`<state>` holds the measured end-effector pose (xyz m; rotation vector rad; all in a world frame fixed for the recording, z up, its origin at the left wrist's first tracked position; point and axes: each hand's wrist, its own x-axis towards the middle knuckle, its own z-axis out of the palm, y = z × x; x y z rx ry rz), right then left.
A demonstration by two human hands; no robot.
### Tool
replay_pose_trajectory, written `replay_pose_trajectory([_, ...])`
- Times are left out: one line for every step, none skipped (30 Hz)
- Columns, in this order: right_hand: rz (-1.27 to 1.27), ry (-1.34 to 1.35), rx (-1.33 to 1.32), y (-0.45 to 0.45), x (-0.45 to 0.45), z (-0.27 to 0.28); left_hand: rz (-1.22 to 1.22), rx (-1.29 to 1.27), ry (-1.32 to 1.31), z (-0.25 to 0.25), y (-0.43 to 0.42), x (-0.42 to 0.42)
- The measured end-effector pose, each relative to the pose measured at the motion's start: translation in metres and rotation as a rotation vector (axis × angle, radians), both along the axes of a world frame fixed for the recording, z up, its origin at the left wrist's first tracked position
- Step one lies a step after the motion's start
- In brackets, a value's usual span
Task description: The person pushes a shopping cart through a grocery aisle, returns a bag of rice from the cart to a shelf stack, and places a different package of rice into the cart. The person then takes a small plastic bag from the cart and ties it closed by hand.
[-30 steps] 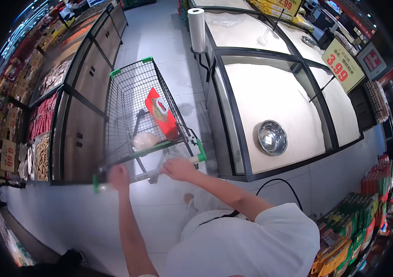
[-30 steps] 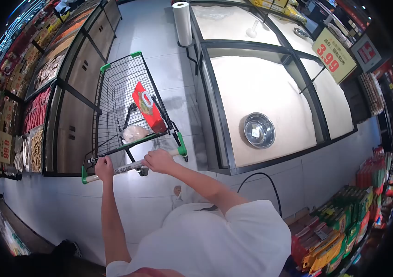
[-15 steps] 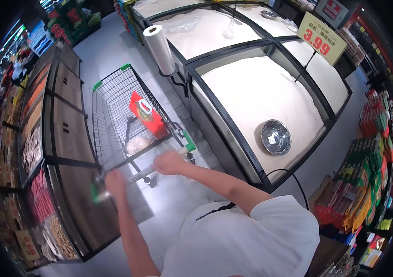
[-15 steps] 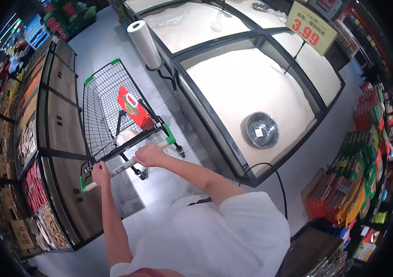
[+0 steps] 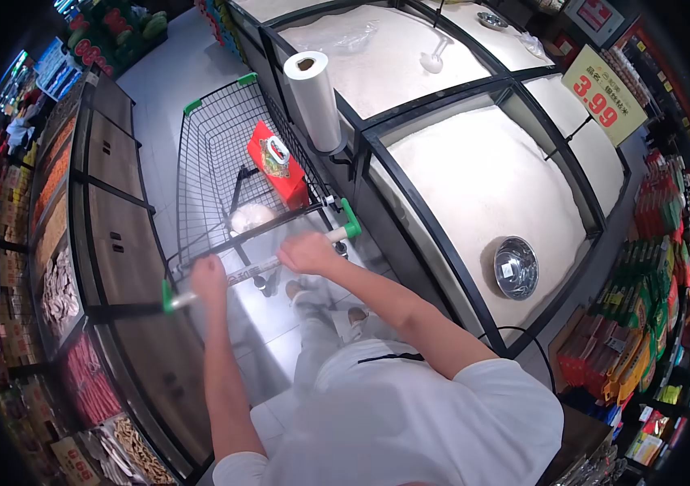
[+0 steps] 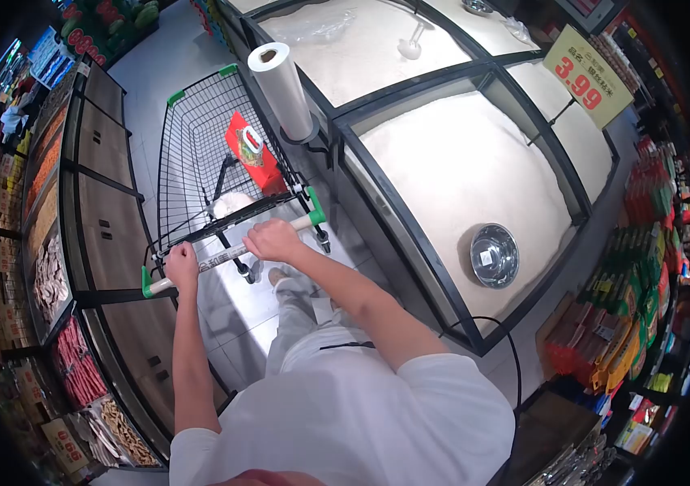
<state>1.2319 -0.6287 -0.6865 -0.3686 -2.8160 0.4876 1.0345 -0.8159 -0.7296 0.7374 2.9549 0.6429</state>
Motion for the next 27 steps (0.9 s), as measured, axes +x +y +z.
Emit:
replay_pose_trajectory([0.046,-0.006,-0.052,-0.002,0.01,-0.018,0.05,-0.044,0.007,-0.012,-0.012,0.019])
replay_pose_trajectory([0.029,-0.005,-0.053,0.007,0.003,-0.021,0.023,-0.02,0.005,-0.013,0.002,0.009])
replay_pose_trajectory([0.013,-0.004,-0.057,0.013,-0.006,-0.022,-0.003,0.001,0.004,-0.013,0.012,0.0])
replay_pose_trajectory([-0.014,0.012,-0.048,0.02,-0.015,-0.021,-0.014,0.028,-0.014,-0.015,0.022,-0.01])
replay_pose_trajectory([-0.032,0.032,-0.048,0.027,-0.023,-0.022,-0.026,0.054,-0.029,-0.016,0.032,-0.02])
replay_pose_trajectory([-0.052,0.052,-0.046,0.033,-0.031,-0.023,-0.041,0.081,-0.043,-0.017,0.042,-0.031])
replay_pose_trajectory([-0.071,0.073,-0.039,0.042,-0.039,-0.024,-0.053,0.072,-0.045,-0.018,0.052,-0.04])
replay_pose_trajectory([-0.046,0.054,-0.054,0.043,-0.036,-0.038,-0.02,0.032,-0.047,-0.027,0.044,-0.028])
replay_pose_trajectory([-0.067,0.033,-0.031,0.049,-0.039,-0.04,-0.033,0.028,-0.055,-0.03,0.054,-0.033])
replay_pose_trajectory([-0.089,0.009,-0.007,0.055,-0.042,-0.041,-0.049,0.04,-0.061,-0.031,0.064,-0.038])
replay_pose_trajectory([-0.11,-0.002,-0.003,0.058,-0.054,-0.041,-0.067,0.05,-0.069,-0.029,0.073,-0.051])
replay_pose_trajectory([-0.126,-0.013,-0.003,0.061,-0.059,-0.041,-0.08,0.056,-0.077,-0.027,0.079,-0.058])
replay_pose_trajectory([-0.143,-0.022,-0.002,0.065,-0.065,-0.041,-0.091,0.048,-0.076,-0.026,0.085,-0.064])
replay_pose_trajectory([-0.158,-0.012,0.003,0.067,-0.071,-0.042,-0.106,0.035,-0.077,-0.024,0.089,-0.07])
replay_pose_trajectory([-0.142,-0.005,-0.023,0.06,-0.071,-0.054,-0.089,0.0,-0.083,-0.031,0.079,-0.063])
replay_pose_trajectory([-0.162,0.002,-0.018,0.063,-0.078,-0.054,-0.099,0.018,-0.093,-0.035,0.083,-0.071])
replay_pose_trajectory([-0.182,0.006,-0.014,0.063,-0.075,-0.051,-0.109,0.022,-0.095,-0.035,0.087,-0.071])
replay_pose_trajectory([-0.21,0.023,-0.006,0.067,-0.088,-0.049,-0.13,0.025,-0.095,-0.034,0.094,-0.085])
replay_pose_trajectory([-0.221,0.021,-0.001,0.067,-0.096,-0.048,-0.148,0.028,-0.09,-0.033,0.099,-0.096])
replay_pose_trajectory([-0.231,0.026,0.008,0.07,-0.105,-0.047,-0.163,0.028,-0.098,-0.034,0.103,-0.107])
replay_pose_trajectory([-0.24,0.032,0.019,0.073,-0.114,-0.046,-0.177,0.028,-0.103,-0.035,0.107,-0.117])
replay_pose_trajectory([-0.209,0.03,0.016,0.073,-0.112,-0.057,-0.152,0.01,-0.107,-0.043,0.098,-0.111])
replay_pose_trajectory([-0.214,0.045,0.013,0.078,-0.12,-0.057,-0.163,0.009,-0.114,-0.044,0.103,-0.119])
replay_pose_trajectory([-0.217,0.059,0.007,0.08,-0.125,-0.056,-0.165,-0.001,-0.108,-0.044,0.105,-0.124])
replay_pose_trajectory([-0.221,0.074,0.0,0.087,-0.137,-0.058,-0.169,-0.012,-0.101,-0.046,0.113,-0.136])
replay_pose_trajectory([-0.233,0.07,0.005,0.09,-0.143,-0.06,-0.167,-0.02,-0.09,-0.047,0.118,-0.145])
replay_pose_trajectory([-0.24,0.068,0.01,0.093,-0.149,-0.062,-0.18,-0.003,-0.098,-0.049,0.12,-0.15])
